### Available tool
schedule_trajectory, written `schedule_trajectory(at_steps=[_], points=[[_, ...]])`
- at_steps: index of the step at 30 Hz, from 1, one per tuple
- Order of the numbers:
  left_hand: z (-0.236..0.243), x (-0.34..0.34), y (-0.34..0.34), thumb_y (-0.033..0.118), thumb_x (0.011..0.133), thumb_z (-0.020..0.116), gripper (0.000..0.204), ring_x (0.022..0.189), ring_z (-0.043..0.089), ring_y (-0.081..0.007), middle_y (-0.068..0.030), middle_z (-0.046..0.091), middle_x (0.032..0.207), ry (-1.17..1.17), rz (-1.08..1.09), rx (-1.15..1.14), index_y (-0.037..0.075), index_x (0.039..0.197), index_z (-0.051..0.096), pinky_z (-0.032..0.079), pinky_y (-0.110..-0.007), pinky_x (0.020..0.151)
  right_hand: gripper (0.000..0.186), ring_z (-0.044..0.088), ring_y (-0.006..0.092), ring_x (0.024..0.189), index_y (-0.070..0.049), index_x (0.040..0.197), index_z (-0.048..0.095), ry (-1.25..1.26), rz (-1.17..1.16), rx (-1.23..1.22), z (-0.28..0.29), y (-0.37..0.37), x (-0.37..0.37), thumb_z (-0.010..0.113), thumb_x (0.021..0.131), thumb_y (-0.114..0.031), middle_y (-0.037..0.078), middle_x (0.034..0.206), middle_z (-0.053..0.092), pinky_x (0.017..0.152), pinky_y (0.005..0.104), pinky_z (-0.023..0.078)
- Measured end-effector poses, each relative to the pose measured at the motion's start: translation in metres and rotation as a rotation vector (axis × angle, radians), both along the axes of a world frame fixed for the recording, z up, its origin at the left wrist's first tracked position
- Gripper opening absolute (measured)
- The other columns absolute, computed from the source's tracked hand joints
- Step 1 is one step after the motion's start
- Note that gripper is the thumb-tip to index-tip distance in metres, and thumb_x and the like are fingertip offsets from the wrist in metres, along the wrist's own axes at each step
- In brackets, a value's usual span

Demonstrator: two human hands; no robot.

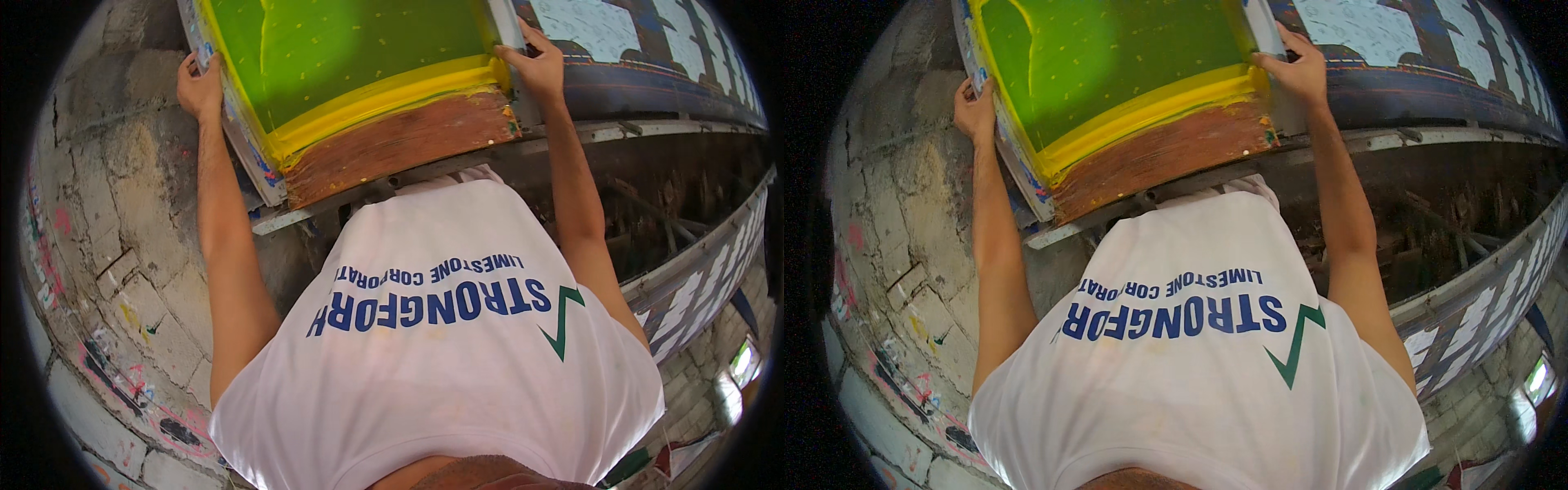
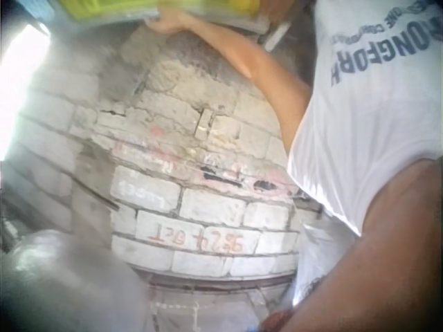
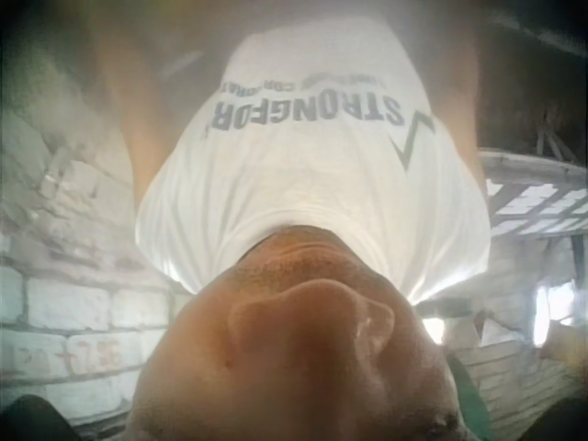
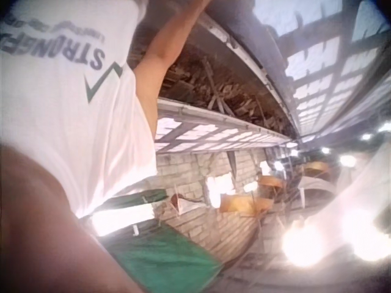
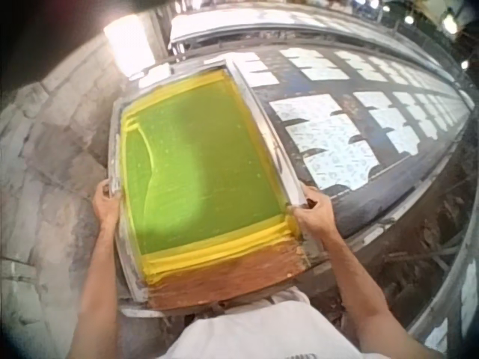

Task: The person repeatedly uses a squeegee to pull green ink across a screen printing frame, spreading the ink evenly over the mesh. The person holds the frame with both hands and moves the squeegee in consistent strokes.

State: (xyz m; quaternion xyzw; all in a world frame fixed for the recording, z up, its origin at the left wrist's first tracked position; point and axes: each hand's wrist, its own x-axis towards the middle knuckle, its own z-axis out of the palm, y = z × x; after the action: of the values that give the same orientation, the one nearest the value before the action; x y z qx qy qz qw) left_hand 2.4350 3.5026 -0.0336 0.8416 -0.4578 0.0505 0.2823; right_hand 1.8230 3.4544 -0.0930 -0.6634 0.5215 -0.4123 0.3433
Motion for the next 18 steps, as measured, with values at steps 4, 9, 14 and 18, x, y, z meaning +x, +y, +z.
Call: schedule_trajectory(at_steps=[4, 9, 14, 18], points=[[0.001, -0.008, 0.005, 0.047, 0.088, 0.087, 0.060, 0.109, 0.072, -0.0274, -0.0097, 0.074, 0.124, -0.003, 0.028, 0.014, 0.017, 0.137, 0.070, 0.058, -0.051, 0.091, 0.066, 0.070, 0.0159, 0.112, -0.011, 0.144, 0.070, -0.039, 0.005, 0.011, -0.002, 0.004, -0.001, 0.090, 0.083, -0.021, 0.007, 0.130, 0.073, 0.099, 0.0352, 0.056], [-0.009, -0.008, 0.007, 0.046, 0.087, 0.088, 0.059, 0.110, 0.071, -0.0273, -0.0103, 0.073, 0.125, -0.010, 0.039, 0.027, 0.018, 0.136, 0.070, 0.058, -0.051, 0.092, 0.066, 0.063, 0.0233, 0.132, -0.013, 0.142, 0.071, 0.103, 0.015, -0.109, -0.004, 0.003, -0.004, 0.090, 0.081, -0.028, 0.009, 0.144, 0.067, 0.113, 0.0406, 0.050], [-0.009, -0.006, 0.004, 0.045, 0.086, 0.089, 0.055, 0.107, 0.072, -0.0269, -0.0093, 0.075, 0.121, 0.013, 0.046, 0.028, 0.018, 0.131, 0.074, 0.057, -0.047, 0.092, 0.066, 0.059, 0.0265, 0.138, -0.012, 0.140, 0.072, 0.232, -0.012, -0.146, -0.002, 0.005, -0.006, 0.090, 0.079, -0.030, 0.009, 0.153, 0.061, 0.115, 0.0424, 0.049], [-0.017, -0.008, 0.003, 0.045, 0.086, 0.088, 0.052, 0.108, 0.073, -0.0270, -0.0096, 0.076, 0.120, 0.004, 0.047, 0.032, 0.017, 0.128, 0.075, 0.057, -0.045, 0.093, 0.067, 0.058, 0.0287, 0.138, -0.010, 0.139, 0.073, 0.278, -0.024, -0.130, -0.003, 0.008, -0.006, 0.091, 0.078, -0.033, 0.010, 0.151, 0.061, 0.114, 0.0429, 0.049]])
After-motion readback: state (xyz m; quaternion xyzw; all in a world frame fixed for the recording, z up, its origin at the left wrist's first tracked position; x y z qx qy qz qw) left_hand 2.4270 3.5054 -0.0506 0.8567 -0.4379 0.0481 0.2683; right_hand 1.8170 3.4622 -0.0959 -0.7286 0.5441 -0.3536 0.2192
